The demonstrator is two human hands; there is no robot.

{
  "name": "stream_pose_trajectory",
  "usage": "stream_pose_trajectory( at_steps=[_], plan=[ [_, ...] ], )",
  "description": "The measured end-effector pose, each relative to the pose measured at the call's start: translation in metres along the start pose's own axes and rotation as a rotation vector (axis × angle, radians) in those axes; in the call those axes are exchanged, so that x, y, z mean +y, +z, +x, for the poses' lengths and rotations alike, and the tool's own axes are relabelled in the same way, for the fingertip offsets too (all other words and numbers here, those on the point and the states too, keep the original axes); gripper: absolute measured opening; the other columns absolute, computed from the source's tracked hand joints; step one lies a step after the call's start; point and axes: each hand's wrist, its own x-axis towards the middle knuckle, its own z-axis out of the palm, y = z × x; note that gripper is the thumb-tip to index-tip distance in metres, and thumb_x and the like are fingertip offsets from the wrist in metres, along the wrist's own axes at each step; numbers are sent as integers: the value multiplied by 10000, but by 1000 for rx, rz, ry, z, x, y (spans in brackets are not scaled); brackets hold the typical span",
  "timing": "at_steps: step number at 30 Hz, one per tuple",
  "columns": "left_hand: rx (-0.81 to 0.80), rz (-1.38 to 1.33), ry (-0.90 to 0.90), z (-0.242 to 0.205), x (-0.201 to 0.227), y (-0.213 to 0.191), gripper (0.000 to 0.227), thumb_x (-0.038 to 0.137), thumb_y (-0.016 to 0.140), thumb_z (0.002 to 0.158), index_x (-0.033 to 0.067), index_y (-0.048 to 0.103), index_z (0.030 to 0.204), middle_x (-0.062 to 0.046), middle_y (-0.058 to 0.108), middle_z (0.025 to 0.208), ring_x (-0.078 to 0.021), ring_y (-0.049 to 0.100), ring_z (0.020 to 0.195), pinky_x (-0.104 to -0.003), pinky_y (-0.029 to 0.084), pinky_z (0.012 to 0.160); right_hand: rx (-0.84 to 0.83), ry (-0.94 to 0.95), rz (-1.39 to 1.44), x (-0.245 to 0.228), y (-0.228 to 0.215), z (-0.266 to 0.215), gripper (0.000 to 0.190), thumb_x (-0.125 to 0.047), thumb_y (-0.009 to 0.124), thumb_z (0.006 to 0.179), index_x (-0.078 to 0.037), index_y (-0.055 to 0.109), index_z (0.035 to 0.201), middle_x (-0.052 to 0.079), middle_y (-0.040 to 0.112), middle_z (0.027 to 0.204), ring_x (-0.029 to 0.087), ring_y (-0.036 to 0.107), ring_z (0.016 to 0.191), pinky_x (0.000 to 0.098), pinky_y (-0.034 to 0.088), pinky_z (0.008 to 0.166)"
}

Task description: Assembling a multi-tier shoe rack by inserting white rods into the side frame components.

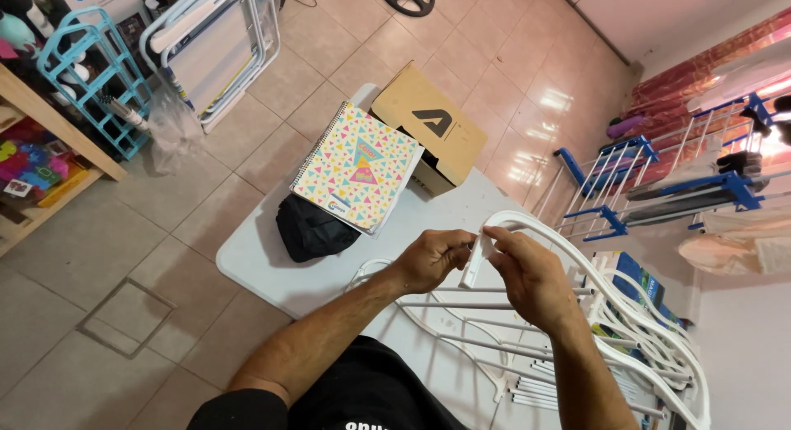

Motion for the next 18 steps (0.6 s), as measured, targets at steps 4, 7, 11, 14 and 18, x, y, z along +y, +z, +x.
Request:
stream_pose_trajectory(
  at_steps=[4, 7, 11, 14, 18],
  plan=[
    [6, 19, 17, -2, 11, 1, 245, 286, 553, 1087, 96, 689, 1015, -57, 651, 670, -168, 620, 643, -320, 537, 644, 6, 1, -6, -2, -1, 4, 320, -119, 694, 933, -108, 735, 1250, 55, 686, 764, 248, 659, 652, 366, 551, 646],
    [-11, 15, 15, -5, 1, 5, 278, 325, 547, 1089, 99, 679, 997, -48, 649, 668, -160, 619, 645, -313, 536, 642, 4, 1, 11, -5, -2, 6, 313, -109, 692, 936, -91, 736, 1246, 62, 680, 746, 239, 642, 631, 363, 541, 633],
    [-39, -25, -4, -7, -10, 7, 284, 311, 543, 1088, 82, 693, 1015, -64, 653, 673, -160, 637, 665, -325, 548, 648, 1, 16, 25, -3, 0, 10, 324, -120, 695, 944, -102, 732, 1265, 61, 684, 743, 235, 644, 624, 364, 534, 638],
    [-59, -8, 18, -2, -1, 6, 290, 312, 532, 1083, 119, 672, 919, -26, 617, 634, -141, 594, 602, -287, 512, 590, 6, 14, 25, -14, -4, 13, 319, -127, 708, 940, -100, 725, 1257, 71, 714, 769, 262, 677, 651, 380, 542, 635],
    [-64, -8, 7, -1, 12, 7, 307, 317, 507, 1090, 121, 668, 916, -11, 625, 638, -124, 597, 598, -276, 510, 583, 2, 64, 55, -15, -6, 13, 310, -141, 701, 946, -106, 724, 1253, 84, 734, 772, 254, 673, 646, 398, 544, 638]
  ],
)
